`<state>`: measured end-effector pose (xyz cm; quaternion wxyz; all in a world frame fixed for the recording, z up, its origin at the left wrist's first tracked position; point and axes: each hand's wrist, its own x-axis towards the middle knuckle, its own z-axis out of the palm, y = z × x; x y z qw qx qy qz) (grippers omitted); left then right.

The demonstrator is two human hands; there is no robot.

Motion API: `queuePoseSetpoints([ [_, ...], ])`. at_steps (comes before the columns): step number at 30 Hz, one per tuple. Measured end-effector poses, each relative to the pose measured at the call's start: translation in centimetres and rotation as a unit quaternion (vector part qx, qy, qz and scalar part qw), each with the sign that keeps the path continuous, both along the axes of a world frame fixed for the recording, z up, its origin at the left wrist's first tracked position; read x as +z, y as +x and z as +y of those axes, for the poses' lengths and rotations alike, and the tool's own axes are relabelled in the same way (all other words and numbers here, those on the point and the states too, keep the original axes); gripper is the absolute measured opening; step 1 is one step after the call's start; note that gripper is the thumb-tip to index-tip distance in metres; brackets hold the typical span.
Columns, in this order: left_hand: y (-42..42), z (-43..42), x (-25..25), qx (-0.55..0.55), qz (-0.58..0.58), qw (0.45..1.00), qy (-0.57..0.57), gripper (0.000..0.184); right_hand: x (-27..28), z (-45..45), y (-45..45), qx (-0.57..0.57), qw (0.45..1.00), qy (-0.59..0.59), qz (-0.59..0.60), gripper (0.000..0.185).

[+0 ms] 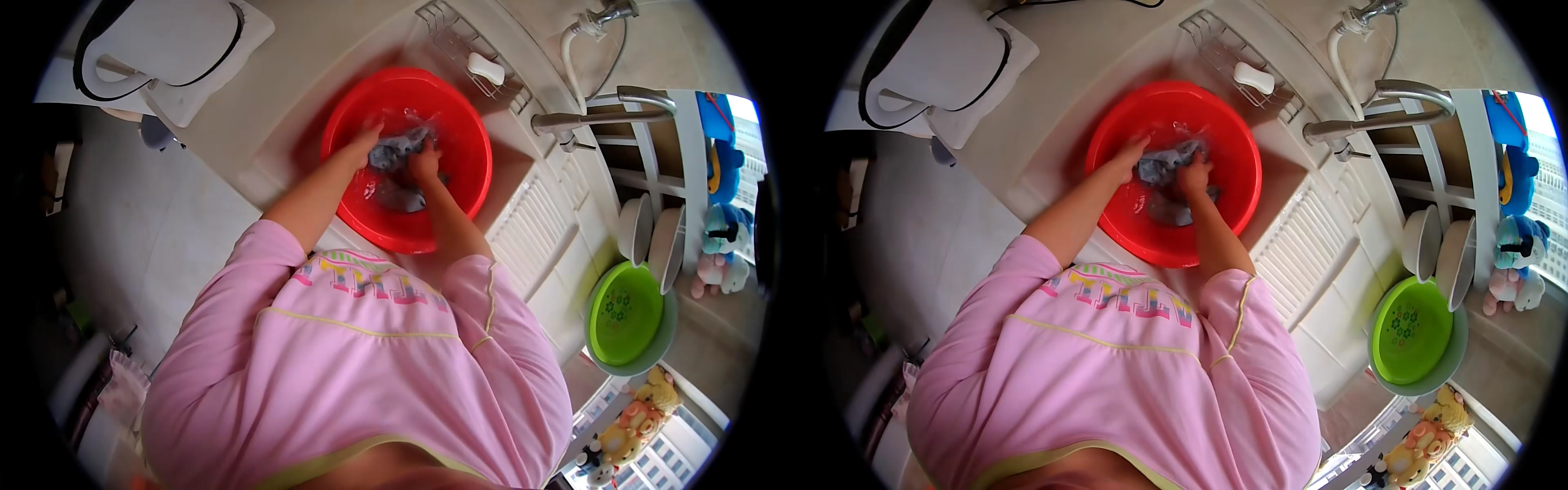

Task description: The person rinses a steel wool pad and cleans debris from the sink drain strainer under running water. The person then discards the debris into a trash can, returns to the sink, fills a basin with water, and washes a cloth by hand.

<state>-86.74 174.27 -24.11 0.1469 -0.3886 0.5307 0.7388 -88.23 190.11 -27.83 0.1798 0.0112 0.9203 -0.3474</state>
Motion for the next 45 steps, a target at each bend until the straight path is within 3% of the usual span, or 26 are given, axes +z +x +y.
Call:
queuePoseSetpoints([
  [2, -0.5, -0.4, 1.3, 0.015, -0.092, 0.977, 0.190, 0.045, 2.7, -0.9, 0.8, -0.088, 0.951, -0.247, -0.163, 0.040],
  [4, -0.6, -0.7, 1.5, -0.002, -0.109, 0.957, 0.268, 0.045, 8.4, -2.2, 3.0, 0.001, 0.910, -0.382, -0.163, 0.034],
  [5, -0.4, -1.1, 1.3, -0.009, -0.119, 0.945, 0.306, 0.046, 11.0, -2.9, 4.4, 0.052, 0.936, -0.340, -0.071, 0.032],
  [9, 0.8, 1.7, -5.9, -0.239, 0.195, 0.918, 0.248, 0.042, 16.8, -5.8, 8.2, 0.204, 0.966, -0.103, 0.116, 0.030],
  [11, 0.2, 2.8, -7.0, -0.329, 0.313, 0.861, 0.229, 0.043, 15.3, -6.2, 6.8, 0.158, 0.978, -0.014, 0.132, 0.029],
  [12, 0.8, 2.7, -2.6, -0.199, 0.149, 0.894, 0.372, 0.033, 13.0, -5.4, 5.1, 0.134, 0.978, 0.043, 0.156, 0.030],
  [13, 1.4, 2.5, 2.3, -0.004, -0.004, 0.881, 0.474, 0.026, 10.1, -3.6, 2.8, 0.111, 0.972, 0.086, 0.189, 0.030],
  [15, 0.9, 2.7, 0.0, 0.011, 0.016, 0.906, 0.424, 0.022, 6.7, 0.2, -0.8, 0.107, 0.966, 0.180, 0.152, 0.038],
  [16, 0.8, 3.7, 2.7, 0.102, -0.062, 0.948, 0.296, 0.018, 6.5, 0.7, -1.6, 0.147, 0.962, 0.204, 0.103, 0.038],
  [19, 0.1, 2.4, 1.2, 0.011, 0.122, 0.992, -0.033, 0.017, 5.0, 2.0, -3.1, 0.086, 0.977, 0.165, 0.103, 0.039],
  [20, 0.0, 1.3, 1.1, -0.066, 0.178, 0.977, -0.100, 0.030, 5.8, 1.8, -2.7, 0.082, 0.979, 0.149, 0.116, 0.036],
  [21, -0.1, 0.9, 0.6, -0.136, 0.144, 0.954, -0.227, 0.034, 4.5, 1.2, -2.2, 0.125, 0.958, 0.205, 0.159, 0.035],
  [23, 0.5, 1.0, -0.2, -0.270, 0.060, 0.844, -0.460, 0.043, 1.7, 0.0, 0.8, 0.206, 0.898, 0.311, 0.233, 0.035],
  [24, 0.2, 1.0, -0.5, -0.349, 0.027, 0.827, -0.441, 0.046, 1.3, 0.1, 0.9, 0.316, 0.873, 0.283, 0.239, 0.035],
  [26, 0.0, 0.6, -1.4, -0.344, 0.044, 0.831, -0.435, 0.048, 0.8, 0.7, 1.1, 0.523, 0.788, 0.216, 0.241, 0.038],
  [27, 0.1, 0.6, -1.3, -0.339, 0.050, 0.835, -0.429, 0.049, 0.2, 1.2, 0.4, 0.452, 0.841, 0.222, 0.201, 0.037],
  [29, 0.5, 0.3, -2.0, -0.318, 0.052, 0.857, -0.402, 0.049, -1.9, 2.1, -1.2, 0.295, 0.921, 0.228, 0.114, 0.035],
  [30, 0.6, 0.4, -2.9, -0.291, 0.061, 0.870, -0.393, 0.050, -2.2, 1.4, -0.1, 0.163, 0.942, 0.246, 0.159, 0.034],
  [33, -0.1, 0.1, -3.4, -0.204, 0.063, 0.917, -0.338, 0.054, 3.3, -0.8, 1.8, 0.196, 0.952, 0.234, 0.003, 0.033],
  [34, -0.2, 0.2, -3.2, -0.176, 0.058, 0.932, -0.312, 0.055, 0.9, 0.5, 1.5, 0.292, 0.931, 0.213, -0.041, 0.036],
  [37, 0.1, 0.2, -2.8, -0.087, 0.029, 0.966, -0.243, 0.056, 0.8, 4.0, 0.4, 0.229, 0.961, 0.145, 0.047, 0.040],
  [38, 0.3, 0.3, -1.8, -0.072, -0.002, 0.980, -0.186, 0.057, -0.2, 3.8, 0.0, 0.122, 0.982, 0.096, 0.110, 0.045],
  [41, 0.8, 0.5, 1.1, -0.041, -0.077, 0.996, 0.030, 0.061, -1.0, 1.3, -0.8, -0.022, 0.992, -0.124, -0.017, 0.040],
  [42, 0.6, 0.4, 1.1, -0.039, -0.091, 0.986, 0.131, 0.062, 6.1, -1.0, 0.4, -0.075, 0.958, -0.249, -0.118, 0.042],
  [44, 0.1, 0.0, 1.4, -0.033, -0.106, 0.948, 0.297, 0.053, 11.1, -2.5, 1.9, -0.007, 0.903, -0.385, -0.189, 0.032],
  [45, 0.0, -0.2, 1.5, -0.036, -0.095, 0.933, 0.344, 0.051, 12.2, -3.0, 2.8, 0.053, 0.912, -0.372, -0.167, 0.031],
])
